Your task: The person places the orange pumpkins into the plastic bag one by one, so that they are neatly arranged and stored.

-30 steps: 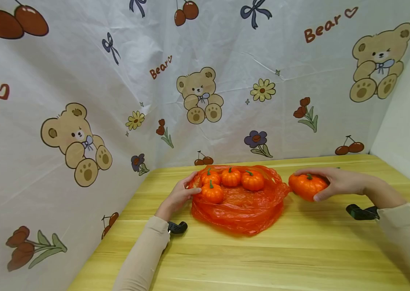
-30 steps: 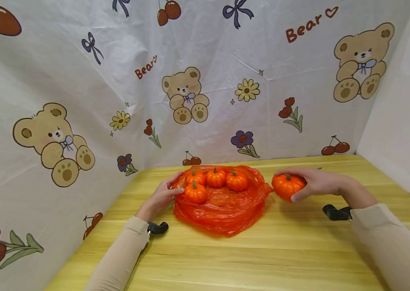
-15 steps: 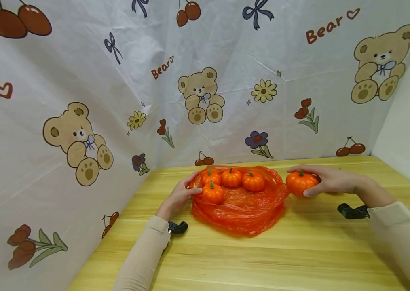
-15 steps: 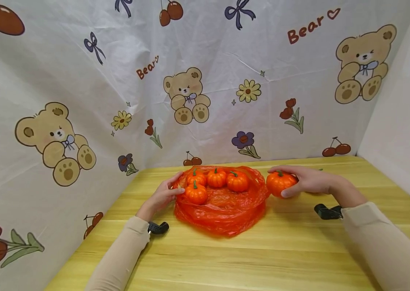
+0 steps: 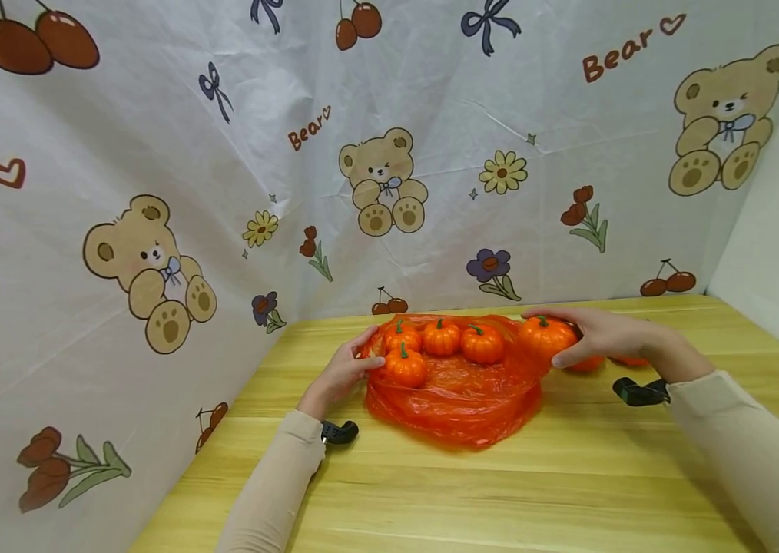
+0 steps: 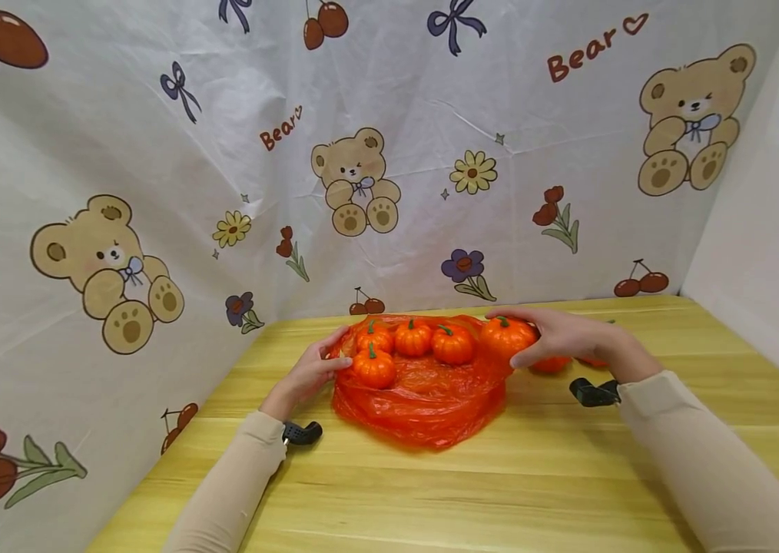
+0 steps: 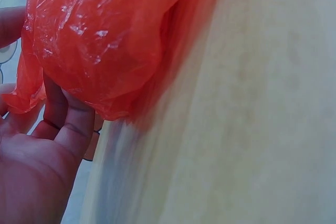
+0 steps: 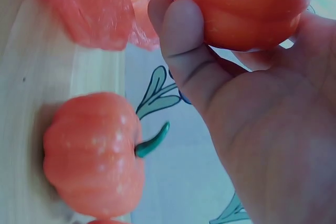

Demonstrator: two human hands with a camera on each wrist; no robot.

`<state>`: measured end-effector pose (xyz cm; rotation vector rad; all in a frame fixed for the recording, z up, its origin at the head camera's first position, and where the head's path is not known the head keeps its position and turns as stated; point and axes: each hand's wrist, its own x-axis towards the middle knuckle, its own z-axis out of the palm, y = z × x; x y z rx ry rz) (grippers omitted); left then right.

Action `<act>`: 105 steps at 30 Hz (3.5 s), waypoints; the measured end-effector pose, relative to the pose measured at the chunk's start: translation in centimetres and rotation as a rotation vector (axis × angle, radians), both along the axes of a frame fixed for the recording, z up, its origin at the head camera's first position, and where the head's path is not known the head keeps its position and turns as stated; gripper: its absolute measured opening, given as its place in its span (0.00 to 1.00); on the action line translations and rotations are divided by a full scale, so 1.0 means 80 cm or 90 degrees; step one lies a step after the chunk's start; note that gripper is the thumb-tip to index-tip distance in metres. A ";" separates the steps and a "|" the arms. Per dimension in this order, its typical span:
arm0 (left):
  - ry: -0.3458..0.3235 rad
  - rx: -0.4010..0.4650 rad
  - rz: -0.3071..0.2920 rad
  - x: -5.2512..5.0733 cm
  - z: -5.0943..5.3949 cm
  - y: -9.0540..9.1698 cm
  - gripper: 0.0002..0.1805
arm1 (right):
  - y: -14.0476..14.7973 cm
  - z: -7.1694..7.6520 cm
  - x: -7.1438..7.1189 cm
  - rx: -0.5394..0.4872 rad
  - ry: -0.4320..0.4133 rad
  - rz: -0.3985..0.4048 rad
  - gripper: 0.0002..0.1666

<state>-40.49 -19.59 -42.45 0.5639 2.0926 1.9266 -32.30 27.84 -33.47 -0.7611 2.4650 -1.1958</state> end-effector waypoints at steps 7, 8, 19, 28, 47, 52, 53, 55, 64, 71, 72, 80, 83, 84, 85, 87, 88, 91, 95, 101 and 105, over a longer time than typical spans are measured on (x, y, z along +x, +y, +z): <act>0.001 -0.005 0.000 -0.001 -0.004 0.000 0.47 | -0.019 -0.003 -0.012 0.028 -0.010 -0.014 0.53; 0.000 -0.003 0.001 -0.001 -0.004 0.000 0.47 | -0.022 -0.003 -0.015 0.034 -0.012 -0.018 0.53; 0.003 0.009 -0.003 -0.001 -0.002 0.000 0.46 | -0.058 0.004 -0.040 0.003 0.001 0.022 0.51; -0.002 0.011 -0.003 0.003 0.007 0.001 0.46 | -0.080 0.003 -0.057 0.010 -0.020 0.024 0.48; 0.009 0.016 -0.018 0.003 0.007 -0.002 0.46 | -0.132 0.011 -0.089 0.091 0.028 0.065 0.47; 0.004 0.012 -0.015 0.004 0.005 -0.002 0.46 | -0.147 0.007 -0.095 0.127 0.060 0.066 0.47; 0.004 0.011 -0.012 0.004 0.005 -0.002 0.46 | -0.150 0.007 -0.095 0.136 0.064 0.064 0.47; 0.001 0.010 -0.009 0.003 0.004 -0.001 0.46 | -0.156 0.006 -0.096 0.147 0.057 0.058 0.48; -0.005 0.010 -0.004 0.003 0.003 0.001 0.46 | -0.178 -0.004 -0.099 0.158 0.018 0.044 0.45; -0.009 0.013 -0.011 0.002 0.004 0.002 0.47 | -0.192 -0.006 -0.097 0.204 0.033 0.058 0.43; -0.009 0.012 -0.012 0.001 0.004 0.001 0.47 | -0.193 -0.006 -0.096 0.210 0.036 0.060 0.42; -0.004 0.009 -0.008 0.003 0.005 0.001 0.47 | -0.202 -0.009 -0.094 0.242 0.054 0.062 0.44; 0.001 0.007 -0.003 0.003 0.004 0.001 0.46 | -0.205 -0.011 -0.094 0.253 0.055 0.061 0.44; 0.003 0.006 -0.003 0.003 0.003 0.001 0.46 | -0.206 -0.012 -0.094 0.256 0.057 0.062 0.44; 0.004 0.006 -0.003 0.003 0.003 0.001 0.46 | -0.206 -0.013 -0.094 0.257 0.057 0.062 0.44; 0.003 0.008 -0.005 0.003 0.002 0.000 0.46 | -0.207 -0.014 -0.094 0.258 0.055 0.060 0.44; 0.003 0.009 -0.006 0.003 0.001 0.000 0.46 | -0.207 -0.014 -0.093 0.258 0.055 0.058 0.44; 0.001 0.007 -0.007 0.003 0.001 0.000 0.47 | -0.207 -0.016 -0.092 0.254 0.059 0.056 0.44; 0.001 0.008 -0.010 0.004 0.000 0.000 0.47 | -0.206 -0.019 -0.090 0.257 0.075 0.053 0.44; -0.002 0.008 -0.009 0.003 0.001 0.000 0.48 | -0.206 -0.021 -0.090 0.267 0.095 0.055 0.44; 0.002 0.005 -0.013 0.002 0.002 0.001 0.48 | -0.203 -0.020 -0.089 0.264 0.100 0.055 0.45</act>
